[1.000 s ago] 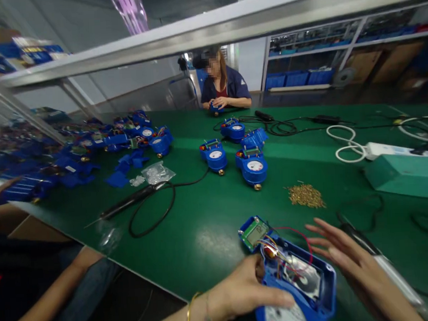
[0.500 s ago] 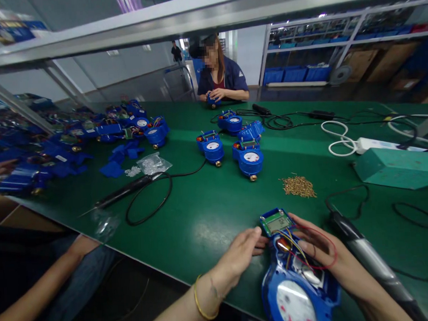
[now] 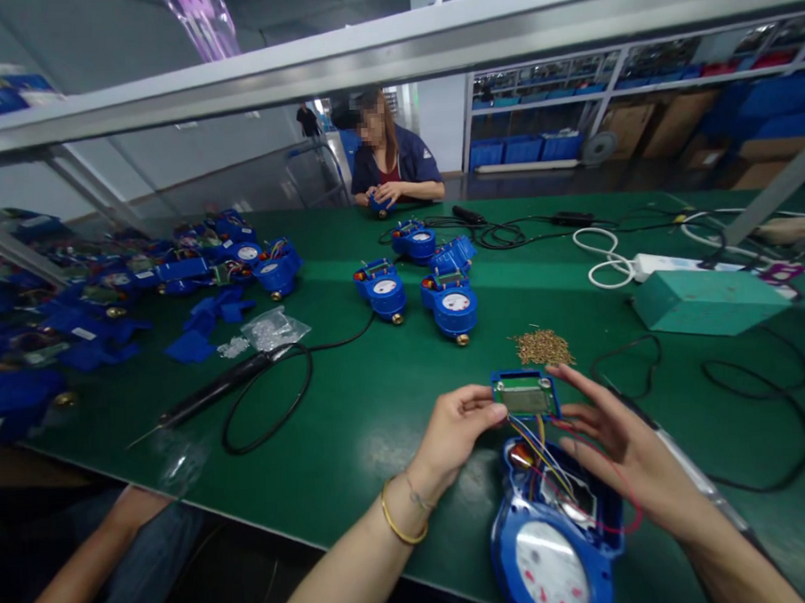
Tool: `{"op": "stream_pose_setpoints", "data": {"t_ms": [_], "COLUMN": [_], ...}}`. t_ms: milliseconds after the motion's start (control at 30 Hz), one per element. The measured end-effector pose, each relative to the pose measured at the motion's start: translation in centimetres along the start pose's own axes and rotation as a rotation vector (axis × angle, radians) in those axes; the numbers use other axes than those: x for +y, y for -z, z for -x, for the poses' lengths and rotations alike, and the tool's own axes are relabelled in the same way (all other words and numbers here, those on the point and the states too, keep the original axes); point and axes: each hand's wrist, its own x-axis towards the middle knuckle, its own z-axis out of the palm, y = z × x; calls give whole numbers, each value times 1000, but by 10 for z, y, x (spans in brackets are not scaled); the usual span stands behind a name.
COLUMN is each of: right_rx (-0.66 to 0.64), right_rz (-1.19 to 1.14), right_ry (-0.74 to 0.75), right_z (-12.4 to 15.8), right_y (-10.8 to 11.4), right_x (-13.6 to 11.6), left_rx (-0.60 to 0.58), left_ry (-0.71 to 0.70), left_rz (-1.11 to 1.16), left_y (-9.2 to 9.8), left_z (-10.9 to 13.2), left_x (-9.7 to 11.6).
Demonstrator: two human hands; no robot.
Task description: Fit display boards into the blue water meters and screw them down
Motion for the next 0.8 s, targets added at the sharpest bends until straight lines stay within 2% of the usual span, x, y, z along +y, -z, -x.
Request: {"op": "stream_pose_setpoints", "data": {"t_ms": [200, 367, 433, 500, 567, 800], "right_rx": [130, 179, 195, 206, 221, 234], "right_rz": [259, 340, 376, 425, 471, 566], "right_ry": [252, 352, 407, 457, 495, 608], "right_z": [1, 11, 13, 14, 14, 13], "right_y": [1, 4, 4, 5, 4, 3], "right_x": [-8, -9, -11, -14, -18, -25], "left_rx": [-133, -146, -76, 50, 129, -9], "left_ry": [-22, -25, -80, -145, -159, 79], "left_rz": [-24, -30, -70, -154, -245, -263], "left_y": [-13, -16, -16, -17, -19, -31], "left_z": [1, 6, 9, 12, 16, 19], "left_x": [8, 6, 7, 9, 12, 26]}}
